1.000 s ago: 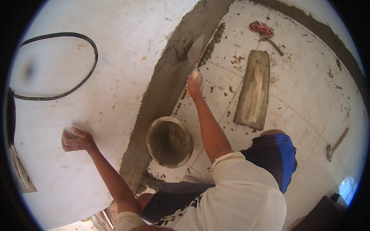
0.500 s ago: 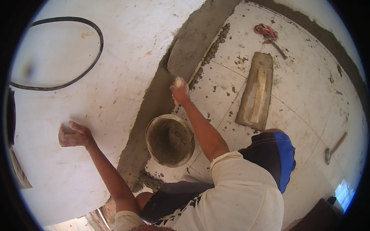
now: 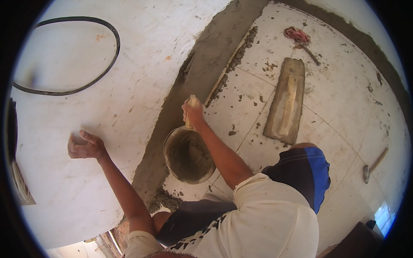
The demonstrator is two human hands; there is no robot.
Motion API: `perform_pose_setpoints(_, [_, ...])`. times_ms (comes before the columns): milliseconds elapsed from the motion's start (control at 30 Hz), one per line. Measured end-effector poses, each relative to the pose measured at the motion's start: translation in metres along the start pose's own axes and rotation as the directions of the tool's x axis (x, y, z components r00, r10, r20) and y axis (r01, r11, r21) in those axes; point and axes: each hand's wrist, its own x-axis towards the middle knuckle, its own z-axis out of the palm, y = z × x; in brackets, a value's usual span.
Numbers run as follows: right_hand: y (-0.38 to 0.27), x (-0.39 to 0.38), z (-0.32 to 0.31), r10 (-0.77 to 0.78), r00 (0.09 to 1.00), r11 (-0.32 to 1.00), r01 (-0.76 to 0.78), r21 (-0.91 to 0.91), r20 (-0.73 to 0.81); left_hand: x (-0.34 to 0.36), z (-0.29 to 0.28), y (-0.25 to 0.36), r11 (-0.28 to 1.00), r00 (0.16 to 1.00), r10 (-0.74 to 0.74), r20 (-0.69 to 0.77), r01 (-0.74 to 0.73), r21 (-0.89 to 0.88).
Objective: The person applies mortar to the base of a wall using a trowel and then smooths it over with a wooden float.
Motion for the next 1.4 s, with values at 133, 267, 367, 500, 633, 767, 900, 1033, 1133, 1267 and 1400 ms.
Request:
perform_pose_setpoints(133, [-0.004, 0.016, 0.006, -0.066, 0.992, 0.991, 0.052, -0.126, -0.111, 0.001, -0.001, 0.002, 1.0, 1.0, -0.008, 0.001, 0.008, 0.0])
perform_pose_setpoints(267, [0.014, 0.011, 0.033, -0.08, 0.974, 0.957, 0.016, -0.291, -0.211, 0.004, -0.003, -0.004, 0.999, 1.0, 0.017, 0.004, -0.017, 0.034])
perform_pose_setpoints(367, [0.037, 0.011, 0.034, -0.192, 0.956, 0.878, 0.067, -0.474, -0.221, 0.003, -0.002, 0.001, 1.0, 1.0, 0.006, -0.007, -0.006, 0.022])
perform_pose_setpoints(500, [0.065, -0.024, 0.046, -0.232, 0.96, 0.859, 0.125, -0.496, -0.16, -0.004, 0.002, 0.002, 1.0, 1.0, -0.008, -0.022, 0.008, 0.023])
perform_pose_setpoints(633, [0.058, -0.057, 0.056, -0.123, 0.992, 0.951, 0.121, -0.283, 0.008, 0.001, -0.002, -0.004, 1.0, 1.0, -0.008, -0.026, 0.009, 0.015])
perform_pose_setpoints(767, [0.035, -0.037, 0.041, -0.054, 0.994, 0.982, 0.036, -0.186, -0.095, -0.001, 0.001, 0.0, 1.0, 1.0, -0.017, -0.01, 0.017, -0.004])
perform_pose_setpoints(900, [0.02, -0.029, 0.029, 0.01, 0.97, 0.984, -0.052, -0.169, -0.243, 0.001, -0.001, 0.0, 1.0, 1.0, -0.001, -0.019, 0.002, 0.023])
perform_pose_setpoints(1033, [0.023, -0.037, 0.032, 0.036, 0.976, 0.98, -0.077, -0.183, -0.216, -0.001, -0.002, 0.001, 1.0, 1.0, 0.003, -0.02, -0.003, 0.019])
perform_pose_setpoints(1133, [0.028, -0.053, 0.048, 0.095, 0.965, 0.979, -0.135, -0.153, -0.246, -0.001, 0.0, -0.002, 1.0, 1.0, 0.003, -0.02, -0.003, 0.023])
perform_pose_setpoints(1267, [0.035, -0.072, 0.058, 0.142, 0.943, 0.956, -0.21, -0.206, -0.301, -0.001, 0.001, 0.003, 1.0, 1.0, -0.019, -0.02, 0.019, 0.002])
perform_pose_setpoints(1400, [0.038, -0.072, 0.056, 0.102, 0.943, 0.923, -0.209, -0.325, -0.317, 0.0, 0.0, 0.0, 1.0, 1.0, -0.013, -0.027, 0.013, 0.003])
